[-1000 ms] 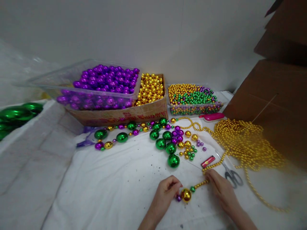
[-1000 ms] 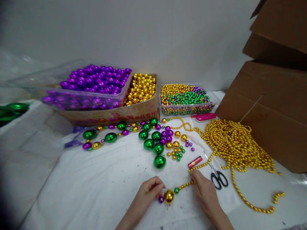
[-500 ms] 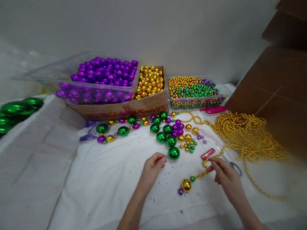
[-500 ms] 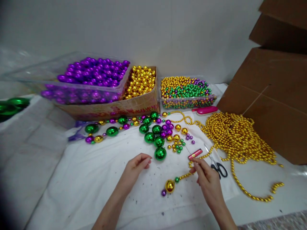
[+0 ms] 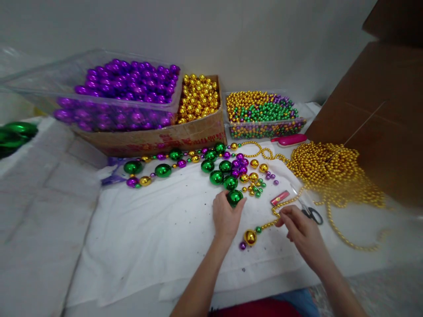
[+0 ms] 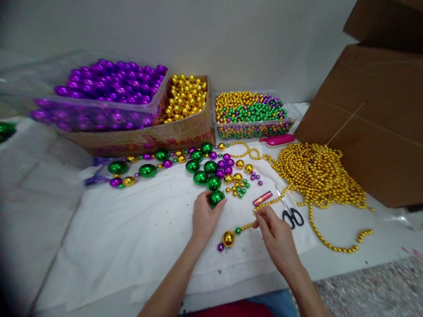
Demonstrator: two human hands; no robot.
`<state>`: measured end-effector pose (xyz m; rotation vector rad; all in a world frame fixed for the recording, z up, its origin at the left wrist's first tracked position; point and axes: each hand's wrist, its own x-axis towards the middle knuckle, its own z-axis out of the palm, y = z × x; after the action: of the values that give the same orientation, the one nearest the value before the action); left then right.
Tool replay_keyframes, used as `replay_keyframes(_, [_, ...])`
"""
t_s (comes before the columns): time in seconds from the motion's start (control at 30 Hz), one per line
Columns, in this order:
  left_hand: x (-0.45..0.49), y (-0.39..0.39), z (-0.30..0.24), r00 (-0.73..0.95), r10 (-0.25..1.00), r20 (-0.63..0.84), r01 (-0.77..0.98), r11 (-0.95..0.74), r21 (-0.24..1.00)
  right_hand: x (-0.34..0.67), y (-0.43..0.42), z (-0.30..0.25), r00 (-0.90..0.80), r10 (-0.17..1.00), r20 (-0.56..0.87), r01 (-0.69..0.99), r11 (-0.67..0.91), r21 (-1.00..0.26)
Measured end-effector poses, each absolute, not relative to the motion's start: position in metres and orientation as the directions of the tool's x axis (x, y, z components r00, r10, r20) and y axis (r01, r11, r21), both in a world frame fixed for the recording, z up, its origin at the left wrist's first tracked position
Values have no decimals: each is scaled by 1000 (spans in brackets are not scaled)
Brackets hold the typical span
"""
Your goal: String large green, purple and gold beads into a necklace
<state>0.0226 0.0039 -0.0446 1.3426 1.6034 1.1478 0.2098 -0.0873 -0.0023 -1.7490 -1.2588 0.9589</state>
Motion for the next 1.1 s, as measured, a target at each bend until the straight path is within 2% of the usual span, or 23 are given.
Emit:
replay_keyframes(0.13, [21,6,-43,-155,987,-52,286,95,954,214,-88,3,338,941,-21,456,-183,-871])
replay_keyframes(0.23, [2,5,-32,-36,974,-224,-32,223,974,216,-89,13,437,897,70,437,-143,-888])
replay_keyframes(0.33, [-21,1,-24,221,905,-363,-404,423,811,210,-87,23,468,877,110,333,-59,-941])
replay_keyframes(0.4, [-32,-3,-23,332,861,-384,-531,507,678,200,-84,29,468,874,132,205,38,-978])
replay_keyframes(0.47, [-38,-6,-27,342,841,-419,-606,538,586,187,-84,36,504,849,158,115,115,-987])
replay_keyframes(0.53, [-39,-8,-33,326,828,-456,-653,546,525,174,-88,45,552,815,175,136,118,-984])
replay_keyframes(0.67, [-36,-9,-39,330,820,-469,-697,546,465,152,-100,59,562,765,314,344,129,-930])
replay_keyframes(0.8, [-34,-10,-38,320,812,-488,-716,544,436,142,-109,59,416,780,467,491,240,-837])
replay_keyframes(0.97, [-33,-12,-36,306,807,-506,-706,549,448,145,-110,58,192,847,496,665,260,-700])
replay_keyframes(1.1, [-32,-13,-35,294,796,-528,-702,555,446,142,-110,64,105,870,482,706,276,-653])
